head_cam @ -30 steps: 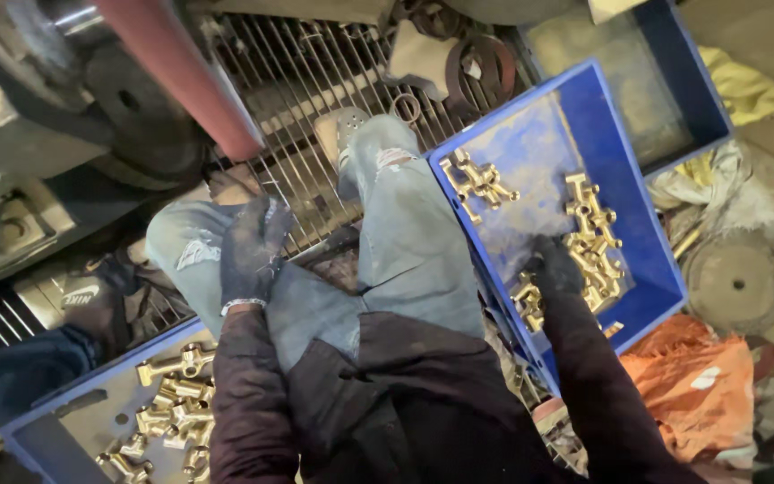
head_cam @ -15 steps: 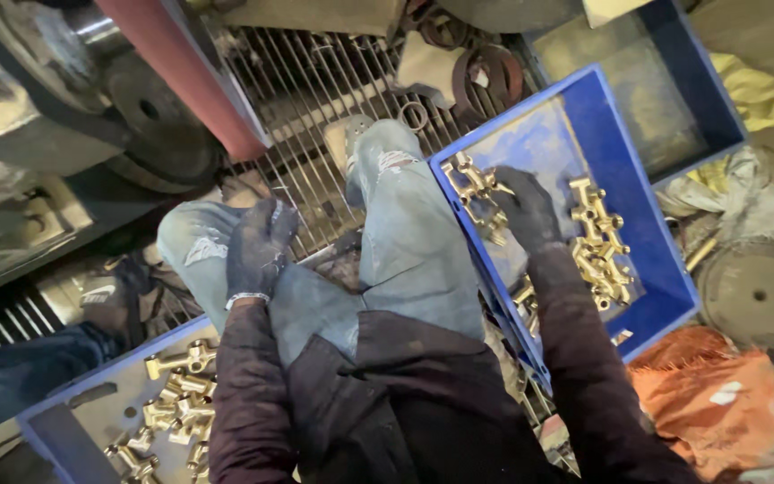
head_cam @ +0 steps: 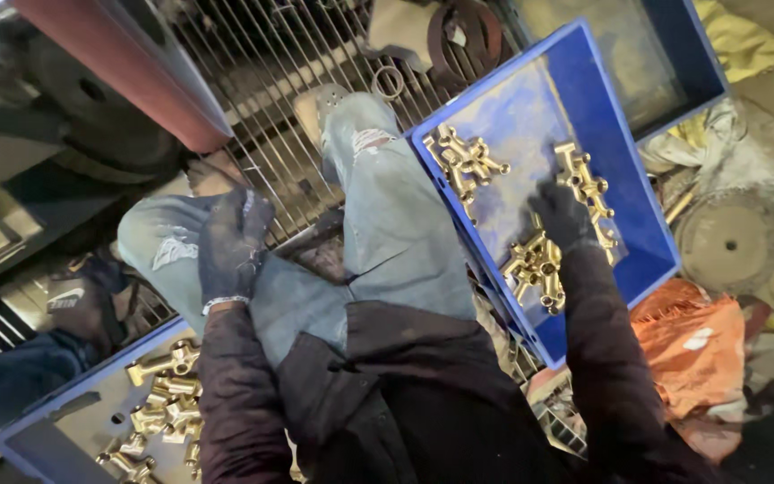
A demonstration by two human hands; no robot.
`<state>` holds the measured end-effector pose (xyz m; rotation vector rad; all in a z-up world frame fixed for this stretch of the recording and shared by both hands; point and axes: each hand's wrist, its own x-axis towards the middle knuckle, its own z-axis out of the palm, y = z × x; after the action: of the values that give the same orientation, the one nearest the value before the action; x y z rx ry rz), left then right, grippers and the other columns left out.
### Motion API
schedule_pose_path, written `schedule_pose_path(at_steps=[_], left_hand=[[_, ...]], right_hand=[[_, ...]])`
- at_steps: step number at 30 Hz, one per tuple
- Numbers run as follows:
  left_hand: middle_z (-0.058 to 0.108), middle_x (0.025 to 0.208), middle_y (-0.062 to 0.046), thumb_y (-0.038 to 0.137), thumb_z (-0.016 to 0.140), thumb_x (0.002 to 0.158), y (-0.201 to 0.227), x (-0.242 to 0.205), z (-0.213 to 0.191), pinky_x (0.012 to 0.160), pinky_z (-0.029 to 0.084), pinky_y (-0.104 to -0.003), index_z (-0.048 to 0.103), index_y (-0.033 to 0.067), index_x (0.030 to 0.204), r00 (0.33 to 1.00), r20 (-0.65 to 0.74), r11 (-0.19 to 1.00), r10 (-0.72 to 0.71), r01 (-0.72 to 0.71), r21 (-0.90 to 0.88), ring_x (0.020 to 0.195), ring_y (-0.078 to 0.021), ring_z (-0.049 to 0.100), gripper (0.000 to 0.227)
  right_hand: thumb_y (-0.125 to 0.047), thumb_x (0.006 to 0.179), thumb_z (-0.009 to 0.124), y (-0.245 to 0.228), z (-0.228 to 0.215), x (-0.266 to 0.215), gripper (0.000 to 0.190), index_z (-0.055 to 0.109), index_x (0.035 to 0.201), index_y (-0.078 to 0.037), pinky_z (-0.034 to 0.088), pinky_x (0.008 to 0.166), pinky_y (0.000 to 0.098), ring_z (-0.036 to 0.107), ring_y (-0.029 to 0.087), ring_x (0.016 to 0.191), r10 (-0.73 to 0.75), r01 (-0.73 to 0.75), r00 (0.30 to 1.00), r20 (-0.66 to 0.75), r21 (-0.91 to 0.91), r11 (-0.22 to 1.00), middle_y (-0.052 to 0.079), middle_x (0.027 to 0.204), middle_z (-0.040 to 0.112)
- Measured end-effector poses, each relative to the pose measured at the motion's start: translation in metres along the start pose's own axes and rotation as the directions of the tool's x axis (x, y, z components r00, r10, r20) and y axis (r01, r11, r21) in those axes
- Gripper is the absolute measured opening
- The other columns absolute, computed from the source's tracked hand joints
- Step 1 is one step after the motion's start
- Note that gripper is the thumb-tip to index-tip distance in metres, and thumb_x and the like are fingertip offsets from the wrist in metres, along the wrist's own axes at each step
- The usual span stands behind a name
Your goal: The person sits on the floor and repeatedly picks up brass-colored metal fittings from a blue bin, presses them against a rotating grinding wheel to smooth edges, and places the finished pieces into a second blue bin.
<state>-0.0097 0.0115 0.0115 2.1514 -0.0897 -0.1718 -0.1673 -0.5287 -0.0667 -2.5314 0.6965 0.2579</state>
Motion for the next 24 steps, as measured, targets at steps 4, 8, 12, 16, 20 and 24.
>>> schedule_pose_path(at_steps=[4, 8, 12, 16, 20, 24], left_hand=[[0.070, 0.107, -0.026, 0.031, 0.066, 0.102, 0.000, 0.003, -0.001, 0.087, 0.051, -0.047, 0.065, -0.0020, 0.121, 0.999, 0.036, 0.999, -0.028, 0.027, 0.021, 0.101, -0.0426, 0.067, 0.039], [0.069, 0.108, -0.027, 0.031, 0.065, 0.104, -0.002, 0.004, 0.000, 0.086, 0.051, -0.049, 0.064, -0.0012, 0.123, 0.999, 0.027, 0.997, 0.029, -0.031, 0.074, 0.102, -0.0452, 0.066, 0.038], [0.070, 0.108, -0.026, 0.033, 0.064, 0.102, -0.002, 0.007, 0.000, 0.086, 0.052, -0.048, 0.064, -0.0004, 0.121, 0.999, 0.037, 0.999, 0.002, -0.003, 0.039, 0.101, -0.0430, 0.068, 0.039], [0.070, 0.110, -0.027, 0.034, 0.065, 0.102, -0.006, 0.004, 0.003, 0.087, 0.051, -0.048, 0.066, -0.0008, 0.122, 1.000, 0.008, 0.998, -0.018, 0.017, 0.059, 0.102, -0.0436, 0.067, 0.040], [0.071, 0.107, -0.026, 0.035, 0.067, 0.098, -0.005, 0.008, 0.000, 0.086, 0.051, -0.048, 0.067, 0.0005, 0.119, 1.000, -0.030, 0.999, 0.010, -0.009, 0.039, 0.099, -0.0427, 0.068, 0.040], [0.070, 0.107, -0.027, 0.034, 0.064, 0.099, -0.007, 0.000, -0.005, 0.085, 0.051, -0.048, 0.066, 0.0011, 0.123, 0.998, 0.008, 0.998, -0.055, 0.055, 0.011, 0.100, -0.0418, 0.068, 0.041]], right_hand=[[-0.036, 0.089, 0.077, 0.039, 0.015, -0.074, 0.048, 0.068, 0.127, -0.008, 0.054, 0.091, 0.0476, 0.070, 0.039, 0.102, 0.052, -0.056, 0.998, -0.044, -0.110, 0.992, 0.023, 0.116, 0.071], [-0.035, 0.091, 0.077, 0.036, 0.042, -0.115, 0.058, 0.062, 0.137, -0.004, 0.053, 0.090, 0.0483, 0.067, 0.043, 0.102, -0.082, -0.033, 0.910, -0.407, -0.268, 0.963, 0.026, 0.118, 0.068], [-0.039, 0.087, 0.076, 0.034, 0.055, -0.098, 0.052, 0.063, 0.125, -0.005, 0.053, 0.088, 0.0495, 0.068, 0.040, 0.100, 0.311, -0.326, 0.891, -0.332, 0.013, 0.945, 0.022, 0.109, 0.072], [-0.039, 0.091, 0.071, 0.036, 0.067, -0.061, 0.040, 0.069, 0.121, -0.011, 0.052, 0.093, 0.0521, 0.069, 0.041, 0.104, 0.382, -0.459, 0.869, -0.315, -0.224, 0.860, 0.020, 0.110, 0.073], [-0.042, 0.084, 0.074, 0.032, 0.057, -0.054, 0.047, 0.070, 0.121, -0.014, 0.052, 0.092, 0.0520, 0.068, 0.041, 0.106, 0.410, -0.456, 0.886, -0.217, -0.243, 0.856, 0.020, 0.112, 0.072], [-0.049, 0.091, 0.071, 0.027, 0.033, -0.050, 0.049, 0.069, 0.124, -0.013, 0.053, 0.093, 0.0522, 0.069, 0.042, 0.106, 0.389, -0.397, 0.916, -0.095, -0.326, 0.858, 0.020, 0.110, 0.074]])
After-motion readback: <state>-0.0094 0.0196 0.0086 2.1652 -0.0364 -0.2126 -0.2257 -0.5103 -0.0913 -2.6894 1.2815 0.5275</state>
